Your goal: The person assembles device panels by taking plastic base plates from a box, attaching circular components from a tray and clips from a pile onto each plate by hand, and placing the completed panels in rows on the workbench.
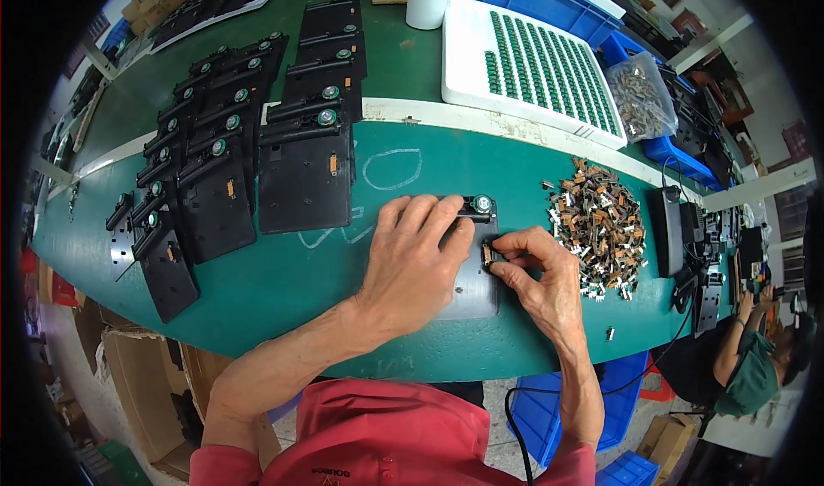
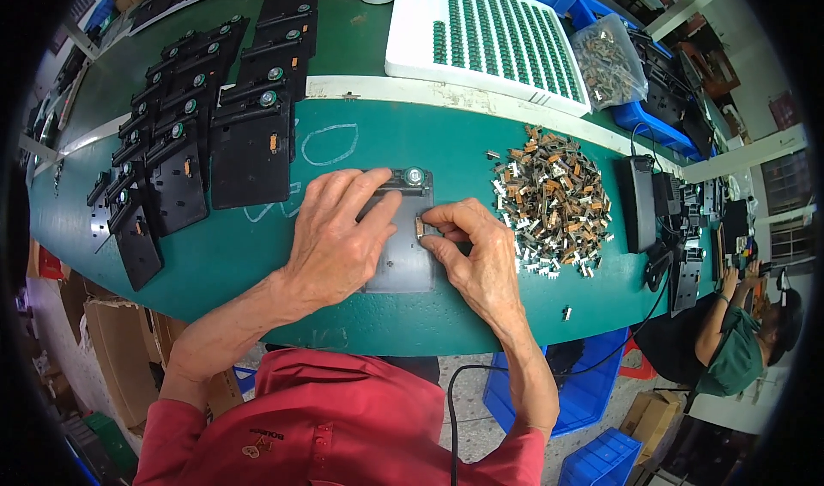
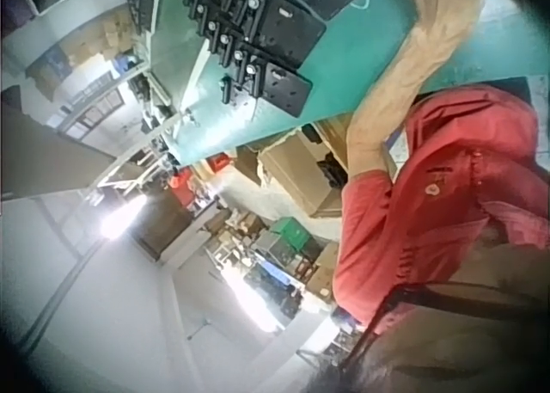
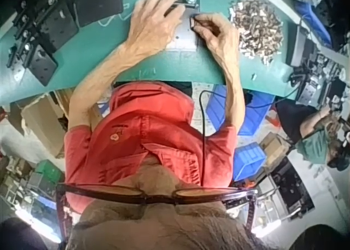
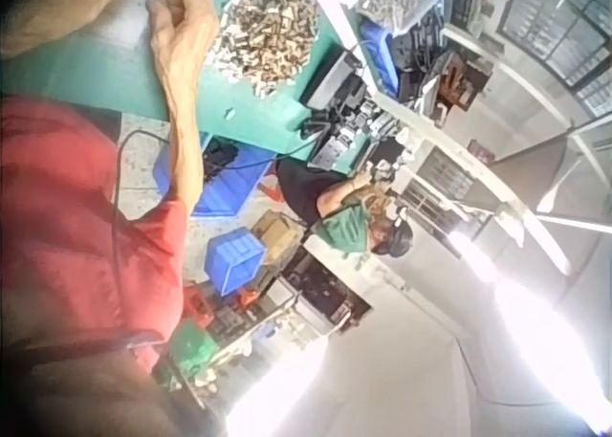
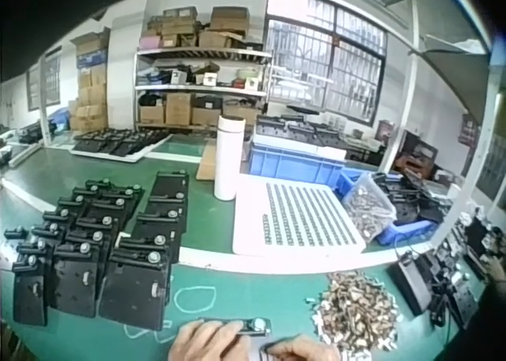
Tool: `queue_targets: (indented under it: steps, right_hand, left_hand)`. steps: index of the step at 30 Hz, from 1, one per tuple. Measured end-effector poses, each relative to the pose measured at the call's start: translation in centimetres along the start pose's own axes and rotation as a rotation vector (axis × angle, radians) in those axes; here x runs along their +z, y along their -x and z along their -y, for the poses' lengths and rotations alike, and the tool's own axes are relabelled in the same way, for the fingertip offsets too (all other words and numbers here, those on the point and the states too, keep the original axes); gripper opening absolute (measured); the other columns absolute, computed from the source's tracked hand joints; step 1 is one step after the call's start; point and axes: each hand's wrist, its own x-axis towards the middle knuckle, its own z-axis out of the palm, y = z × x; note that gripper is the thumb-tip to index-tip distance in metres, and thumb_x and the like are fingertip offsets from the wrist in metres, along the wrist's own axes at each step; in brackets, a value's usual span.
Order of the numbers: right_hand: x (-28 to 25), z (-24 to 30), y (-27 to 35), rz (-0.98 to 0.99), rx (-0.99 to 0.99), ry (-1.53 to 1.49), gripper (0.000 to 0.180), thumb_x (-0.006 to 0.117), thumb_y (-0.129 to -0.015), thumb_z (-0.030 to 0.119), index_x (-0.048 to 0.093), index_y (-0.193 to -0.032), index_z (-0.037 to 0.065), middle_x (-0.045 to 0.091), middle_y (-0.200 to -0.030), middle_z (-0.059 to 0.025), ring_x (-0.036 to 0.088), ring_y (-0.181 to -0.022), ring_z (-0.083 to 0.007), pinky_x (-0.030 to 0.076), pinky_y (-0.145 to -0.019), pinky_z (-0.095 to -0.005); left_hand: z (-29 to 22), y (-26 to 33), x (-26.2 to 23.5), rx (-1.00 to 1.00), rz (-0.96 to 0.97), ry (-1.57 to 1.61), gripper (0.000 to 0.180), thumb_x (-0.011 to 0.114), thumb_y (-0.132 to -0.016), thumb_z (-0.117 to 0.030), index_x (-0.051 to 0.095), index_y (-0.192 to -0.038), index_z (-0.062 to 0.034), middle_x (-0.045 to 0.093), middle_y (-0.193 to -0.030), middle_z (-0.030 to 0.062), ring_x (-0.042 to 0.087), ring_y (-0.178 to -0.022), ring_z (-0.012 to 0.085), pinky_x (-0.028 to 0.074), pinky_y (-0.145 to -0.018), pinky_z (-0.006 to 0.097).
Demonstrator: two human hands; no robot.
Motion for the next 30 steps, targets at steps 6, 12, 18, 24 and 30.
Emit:
queue_targets:
  steps: [6, 12, 18, 24, 30]
  right_hand:
    - [0.2, -0.2, 0.0, -0.003, -0.055, -0.015, 0.024, 0.074, -0.076, -0.002, 0.070, -0.100, 0.000, 0.066, -0.089, -0.0116, 0.067, -0.078, -0.0209, 0.054, -0.070, -0.0306]
    - [0.5, -0.8, 0.1, -0.032, -0.134, 0.043, 0.019, 0.073, -0.076, -0.001, 0.071, -0.095, 0.001, 0.065, -0.086, -0.0103, 0.064, -0.069, -0.0194, 0.052, -0.064, -0.0309]
    - [0.9, -0.7, 0.1, -0.070, -0.131, 0.098, 0.013, 0.074, -0.076, 0.000, 0.070, -0.089, 0.002, 0.064, -0.083, -0.0093, 0.062, -0.064, -0.0184, 0.049, -0.059, -0.0313]
    - [0.9, -0.9, 0.2, -0.074, -0.077, -0.026, 0.015, 0.074, -0.076, -0.002, 0.069, -0.090, 0.000, 0.065, -0.084, -0.0089, 0.064, -0.067, -0.0170, 0.052, -0.062, -0.0290]
    - [0.8, -0.8, 0.2, -0.065, 0.005, -0.144, 0.014, 0.074, -0.077, -0.002, 0.069, -0.091, -0.002, 0.065, -0.084, -0.0087, 0.066, -0.071, -0.0156, 0.054, -0.066, -0.0269]
  left_hand:
    - [0.5, -0.2, 0.1, -0.018, -0.019, -0.034, 0.042, 0.077, -0.070, -0.006, 0.064, -0.109, 0.0005, 0.055, -0.121, 0.0138, 0.052, -0.110, 0.0299, 0.040, -0.093, 0.045]
    - [0.4, -0.5, 0.1, -0.025, 0.004, -0.091, 0.038, 0.074, -0.072, -0.004, 0.065, -0.108, 0.0012, 0.058, -0.111, 0.0105, 0.054, -0.103, 0.0271, 0.041, -0.087, 0.042]
    - [0.8, -0.7, 0.4, -0.028, -0.025, -0.084, 0.033, 0.068, -0.074, 0.001, 0.066, -0.107, 0.0009, 0.059, -0.105, 0.0090, 0.055, -0.098, 0.0261, 0.042, -0.084, 0.040]
    - [1.0, -0.9, 0.2, -0.014, -0.044, -0.124, 0.034, 0.064, -0.073, 0.005, 0.067, -0.106, 0.0022, 0.058, -0.101, 0.0092, 0.055, -0.097, 0.0253, 0.042, -0.082, 0.039]
    - [1.3, -1.0, 0.5, -0.003, -0.035, -0.103, 0.038, 0.062, -0.071, 0.008, 0.066, -0.108, 0.0031, 0.056, -0.097, 0.0091, 0.053, -0.092, 0.0243, 0.041, -0.080, 0.038]
